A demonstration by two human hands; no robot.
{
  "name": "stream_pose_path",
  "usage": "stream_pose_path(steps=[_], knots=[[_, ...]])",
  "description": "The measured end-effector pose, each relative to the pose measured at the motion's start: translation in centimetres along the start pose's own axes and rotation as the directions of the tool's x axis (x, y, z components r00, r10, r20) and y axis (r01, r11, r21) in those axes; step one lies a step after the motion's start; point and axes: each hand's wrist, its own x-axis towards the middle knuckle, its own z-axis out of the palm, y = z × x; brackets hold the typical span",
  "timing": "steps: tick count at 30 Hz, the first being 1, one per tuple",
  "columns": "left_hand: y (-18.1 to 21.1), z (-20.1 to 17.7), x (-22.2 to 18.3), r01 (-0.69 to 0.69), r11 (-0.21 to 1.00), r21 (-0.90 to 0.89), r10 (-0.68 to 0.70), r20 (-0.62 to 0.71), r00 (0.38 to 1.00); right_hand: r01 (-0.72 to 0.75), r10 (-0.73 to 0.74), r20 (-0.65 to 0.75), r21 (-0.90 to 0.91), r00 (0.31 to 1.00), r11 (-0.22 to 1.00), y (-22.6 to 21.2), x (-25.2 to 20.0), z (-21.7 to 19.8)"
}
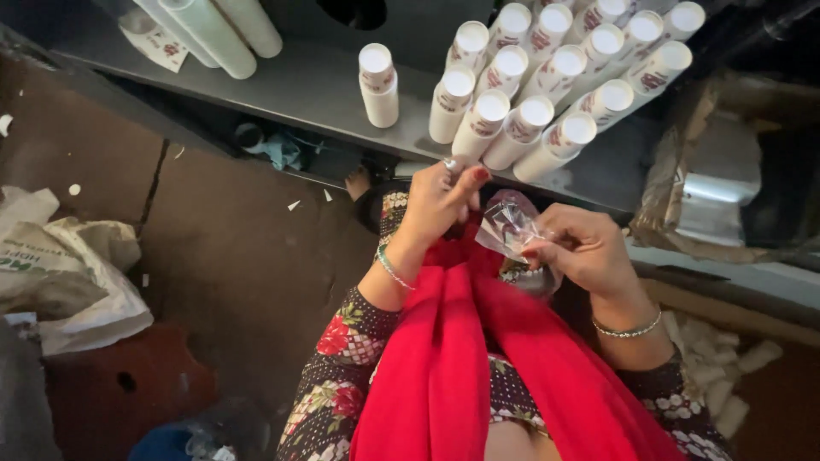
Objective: The person picks up paper cups from a production line workstation and places them into plastic sleeves by hand.
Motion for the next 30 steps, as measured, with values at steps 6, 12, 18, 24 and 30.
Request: stream_pose_path(steps=[6, 12, 18, 24, 30], knots=[[-0.4, 0.8, -1.5, 0.271, 0.824, -0.497, 0.015, 0.498, 0.867, 0.064, -0.068, -0.015, -0.216, 0.998, 0.974, 0.8, -1.2, -0.7], [1.4, 1.5, -3.0, -0.017, 1.0, 0.017, 0.011, 0.291, 0.957, 0.157, -0.164, -0.024, 0.461, 0.986, 0.874, -2.3, -0.4, 0.9], [2.9, 3.9, -3.7, -0.507, 0.859, 0.071, 0.488, 0.186, 0.853, 0.166, -0.138, -0.228, 0.109, 0.964, 0.98, 4.0, -0.3, 1.3], [3.6, 2.7, -2.6, -0.62, 0.737, 0.269, 0.607, 0.142, 0.782, 0.101, 0.068, -0.286, 0.537, 0.956, 0.837, 5.0, -1.0, -1.6], [0.0, 4.6, -3.2, 0.566, 0.505, -0.652, -0.124, 0.594, 0.795, 0.089, -0.124, -0.069, -0.381, 0.99, 0.92, -0.6, -0.3, -1.3]])
